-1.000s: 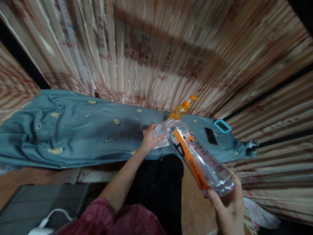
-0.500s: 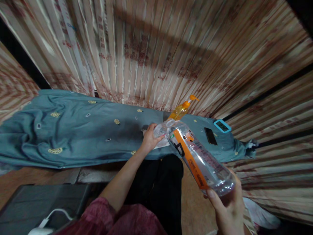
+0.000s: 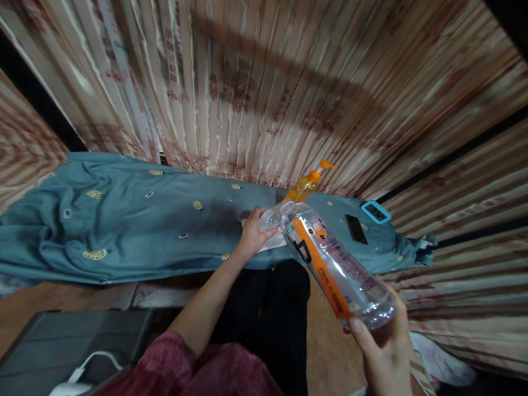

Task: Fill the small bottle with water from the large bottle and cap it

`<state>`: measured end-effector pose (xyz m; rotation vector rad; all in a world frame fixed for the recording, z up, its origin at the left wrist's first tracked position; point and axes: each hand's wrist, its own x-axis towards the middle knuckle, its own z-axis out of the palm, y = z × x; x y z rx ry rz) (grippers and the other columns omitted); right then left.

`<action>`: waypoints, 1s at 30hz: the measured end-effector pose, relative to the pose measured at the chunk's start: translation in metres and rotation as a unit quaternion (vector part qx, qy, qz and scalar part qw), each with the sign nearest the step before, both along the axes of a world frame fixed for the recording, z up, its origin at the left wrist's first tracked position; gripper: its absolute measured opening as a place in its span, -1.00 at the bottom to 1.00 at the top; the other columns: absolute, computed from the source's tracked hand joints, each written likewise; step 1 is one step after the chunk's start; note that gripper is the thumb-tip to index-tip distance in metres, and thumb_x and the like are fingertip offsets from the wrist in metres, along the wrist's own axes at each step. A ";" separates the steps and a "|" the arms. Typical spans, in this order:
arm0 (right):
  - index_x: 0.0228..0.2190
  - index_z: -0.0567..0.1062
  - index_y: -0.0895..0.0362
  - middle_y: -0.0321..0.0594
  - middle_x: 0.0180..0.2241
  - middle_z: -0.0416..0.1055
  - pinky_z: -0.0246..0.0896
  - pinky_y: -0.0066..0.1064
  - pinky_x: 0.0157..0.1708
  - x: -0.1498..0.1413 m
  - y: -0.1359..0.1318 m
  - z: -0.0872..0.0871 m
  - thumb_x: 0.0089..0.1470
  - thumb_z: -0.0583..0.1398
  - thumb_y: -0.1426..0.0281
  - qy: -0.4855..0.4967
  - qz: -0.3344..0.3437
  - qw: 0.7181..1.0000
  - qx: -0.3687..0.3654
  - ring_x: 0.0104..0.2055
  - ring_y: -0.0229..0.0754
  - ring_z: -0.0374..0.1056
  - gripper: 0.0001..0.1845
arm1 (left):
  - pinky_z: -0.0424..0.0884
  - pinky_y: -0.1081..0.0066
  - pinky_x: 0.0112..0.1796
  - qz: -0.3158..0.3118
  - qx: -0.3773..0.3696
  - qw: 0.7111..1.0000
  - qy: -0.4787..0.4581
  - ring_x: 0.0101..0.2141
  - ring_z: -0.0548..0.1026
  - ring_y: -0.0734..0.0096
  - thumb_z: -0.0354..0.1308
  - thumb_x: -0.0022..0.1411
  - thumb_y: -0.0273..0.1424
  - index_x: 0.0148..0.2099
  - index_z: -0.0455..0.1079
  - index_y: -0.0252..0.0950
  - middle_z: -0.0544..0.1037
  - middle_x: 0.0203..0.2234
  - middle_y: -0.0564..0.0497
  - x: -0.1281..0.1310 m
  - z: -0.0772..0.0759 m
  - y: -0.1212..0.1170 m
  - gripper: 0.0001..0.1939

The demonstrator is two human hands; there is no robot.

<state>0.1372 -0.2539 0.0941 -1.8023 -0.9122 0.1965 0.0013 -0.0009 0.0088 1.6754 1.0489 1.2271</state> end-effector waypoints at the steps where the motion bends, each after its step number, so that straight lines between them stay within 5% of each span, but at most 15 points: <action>1: 0.15 0.22 0.05 -0.06 0.08 0.26 0.14 0.02 0.07 0.001 -0.001 -0.001 -0.20 0.34 0.11 -0.003 0.001 1.000 -0.001 0.10 0.10 0.22 -0.11 | 0.40 0.14 -0.07 0.001 0.001 1.000 0.002 -0.16 0.47 0.21 0.35 -0.14 -0.50 -0.15 0.29 -0.21 0.46 -0.26 0.02 0.000 0.000 0.000 -0.54; 30: 0.18 0.19 0.04 -0.06 0.11 0.24 0.20 -0.04 0.04 0.002 -0.003 -0.005 -0.15 0.32 0.14 -0.021 0.011 1.000 0.004 0.12 0.09 0.22 -0.12 | 0.38 0.19 -0.08 -0.002 -0.016 1.000 -0.014 -0.17 0.47 0.20 0.37 -0.17 -0.46 -0.16 0.31 -0.24 0.45 -0.26 0.01 0.000 0.000 0.001 -0.52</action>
